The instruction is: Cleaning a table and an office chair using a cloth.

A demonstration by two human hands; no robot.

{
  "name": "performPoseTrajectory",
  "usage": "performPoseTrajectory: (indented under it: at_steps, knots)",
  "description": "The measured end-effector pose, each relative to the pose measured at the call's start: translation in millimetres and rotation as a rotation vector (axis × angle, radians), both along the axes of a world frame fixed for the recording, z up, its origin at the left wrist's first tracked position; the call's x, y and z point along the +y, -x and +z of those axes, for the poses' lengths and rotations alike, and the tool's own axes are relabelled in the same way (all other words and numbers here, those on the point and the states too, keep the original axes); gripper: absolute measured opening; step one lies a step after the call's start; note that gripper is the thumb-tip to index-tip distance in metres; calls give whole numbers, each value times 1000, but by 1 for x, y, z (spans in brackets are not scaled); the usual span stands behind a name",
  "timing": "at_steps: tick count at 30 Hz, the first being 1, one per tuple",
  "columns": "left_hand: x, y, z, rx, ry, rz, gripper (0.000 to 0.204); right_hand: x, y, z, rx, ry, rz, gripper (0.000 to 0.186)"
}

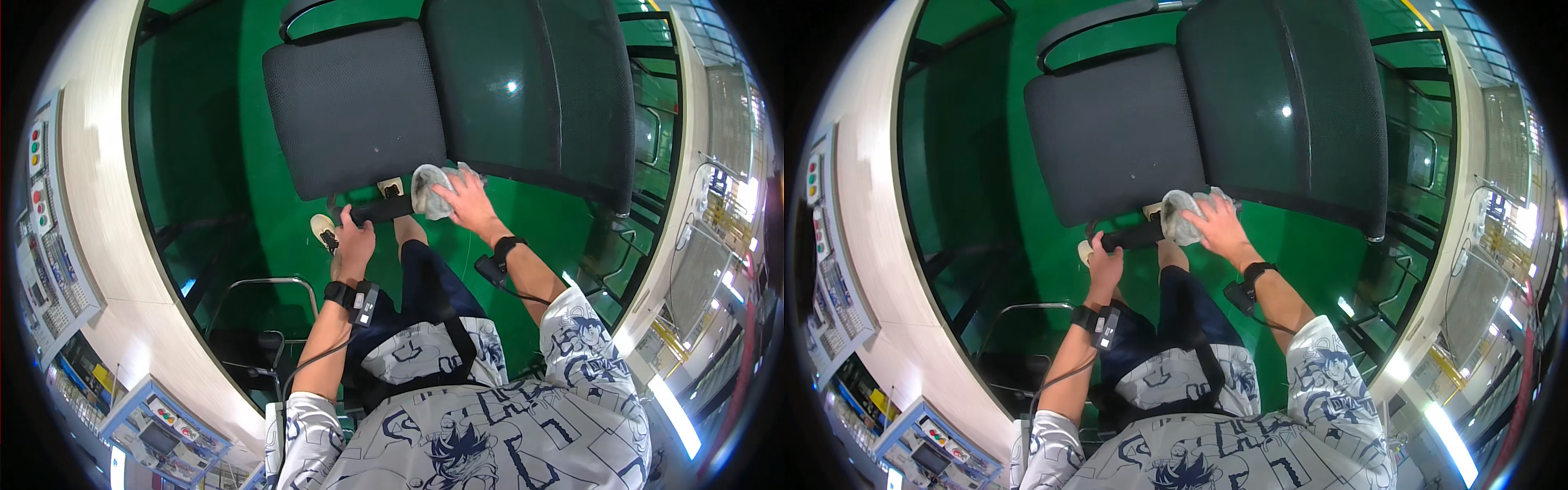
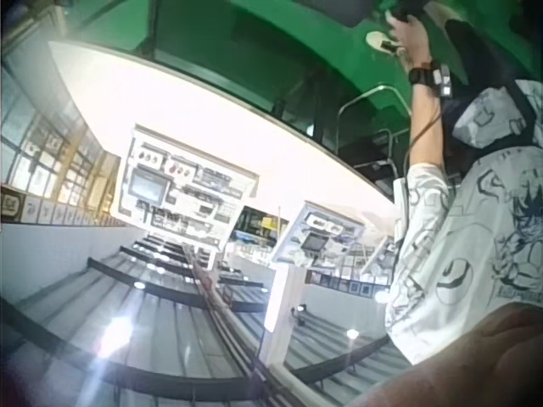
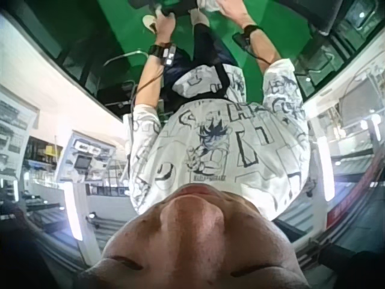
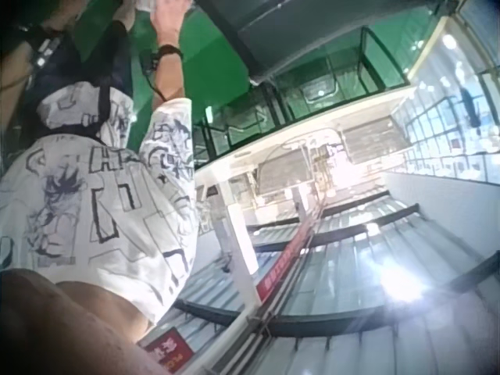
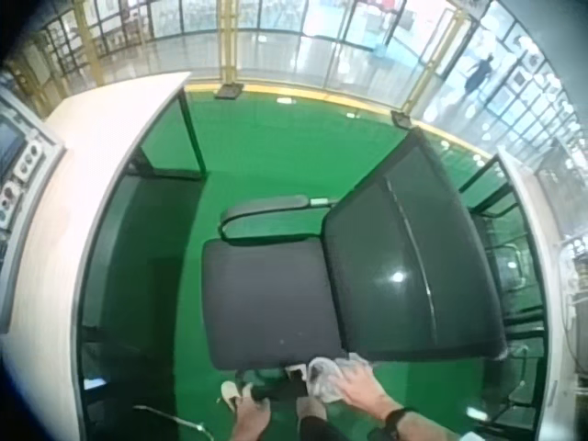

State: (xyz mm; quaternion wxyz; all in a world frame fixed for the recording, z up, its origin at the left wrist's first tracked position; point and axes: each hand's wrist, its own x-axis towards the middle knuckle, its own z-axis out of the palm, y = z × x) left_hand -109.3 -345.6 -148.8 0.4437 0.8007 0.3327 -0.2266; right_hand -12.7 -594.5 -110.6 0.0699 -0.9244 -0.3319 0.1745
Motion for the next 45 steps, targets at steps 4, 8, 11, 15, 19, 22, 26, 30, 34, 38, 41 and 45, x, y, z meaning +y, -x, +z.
performPoseTrajectory:
  at_steps: [4,8,11,15,19,22,26,30,34,38,41,45]
  knots:
    - [2,-7,7,69,69,-10,58,35,-14,11,60,-23,-56,68]
    - [18,11,6,-79,377,153,46,77,-26,7,168,-4,111,63]
    - [39,19,15,-160,417,132,35,82,-31,24,225,74,164,53]
    - [58,26,20,-117,469,197,32,27,-59,46,-95,324,130,33]
    - [60,13,44,-162,456,181,31,-31,-93,88,-314,447,51,26]
    - [49,2,47,-168,507,221,28,-27,-132,107,-495,542,6,22]
    - [17,-6,37,-217,446,197,27,-4,-216,132,-818,414,32,14]
    - [-30,-36,50,-279,533,240,29,-2,-267,140,-722,390,-22,15]
    - [-87,-66,58,-219,671,343,28,-6,-221,99,-447,687,345,25]
    - [-157,-87,69,-317,607,79,27,-20,-161,137,-10,701,524,24]
    - [-190,-103,106,-338,632,-66,31,-27,-153,190,113,672,549,29]
    - [-200,-105,138,-383,670,-111,35,-36,-180,217,-90,636,605,29]
